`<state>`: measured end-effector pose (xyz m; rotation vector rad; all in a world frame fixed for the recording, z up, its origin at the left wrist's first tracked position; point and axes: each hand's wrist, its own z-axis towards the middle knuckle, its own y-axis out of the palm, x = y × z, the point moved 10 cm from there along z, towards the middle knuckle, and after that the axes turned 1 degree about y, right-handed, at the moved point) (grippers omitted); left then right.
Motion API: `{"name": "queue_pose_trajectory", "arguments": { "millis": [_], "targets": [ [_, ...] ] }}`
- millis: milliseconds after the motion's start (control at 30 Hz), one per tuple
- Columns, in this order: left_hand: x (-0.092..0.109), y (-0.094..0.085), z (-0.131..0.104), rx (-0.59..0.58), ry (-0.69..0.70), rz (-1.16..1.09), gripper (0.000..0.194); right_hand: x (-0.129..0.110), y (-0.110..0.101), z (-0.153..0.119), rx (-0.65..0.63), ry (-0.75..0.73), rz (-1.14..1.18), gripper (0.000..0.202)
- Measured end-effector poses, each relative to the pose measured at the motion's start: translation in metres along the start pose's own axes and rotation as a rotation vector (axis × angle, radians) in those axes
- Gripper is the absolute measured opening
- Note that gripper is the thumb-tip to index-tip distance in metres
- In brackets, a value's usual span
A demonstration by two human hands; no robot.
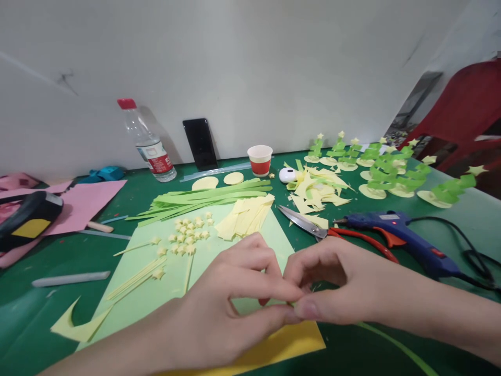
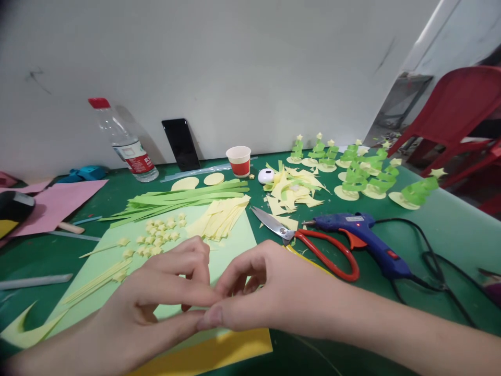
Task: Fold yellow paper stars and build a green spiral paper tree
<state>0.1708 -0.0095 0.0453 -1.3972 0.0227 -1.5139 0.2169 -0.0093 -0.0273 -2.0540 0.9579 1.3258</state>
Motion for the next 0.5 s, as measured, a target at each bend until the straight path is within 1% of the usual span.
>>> {"name": "queue_pose_trajectory", "arguments": {
  "millis": [67, 100, 167, 300, 400, 500],
  "targets": [
    [0.001, 0.003, -0.001, -0.031, -0.001, -0.010, 0.017, 0.001, 0.000, 0.000, -0.030, 0.015, 0.000, 0.018],
    [0.000, 0.003, -0.001, -0.024, -0.008, -0.012, 0.017, 0.001, 0.000, 0.000, -0.030, 0.016, 0.002, 0.020],
    [-0.004, 0.000, -0.002, 0.032, -0.025, -0.003, 0.016, 0.001, -0.002, 0.000, -0.018, 0.019, 0.026, 0.020],
    [-0.008, -0.013, -0.003, 0.196, -0.030, 0.076, 0.014, 0.003, -0.004, 0.001, 0.038, 0.020, 0.048, 0.017],
    [-0.008, -0.016, -0.004, 0.238, -0.025, 0.104, 0.020, 0.003, -0.003, 0.004, 0.053, 0.006, 0.056, 0.017],
    [-0.007, -0.015, -0.006, 0.241, 0.001, 0.118, 0.019, 0.003, 0.001, 0.009, 0.029, 0.005, 0.112, 0.018]
  ]
}}
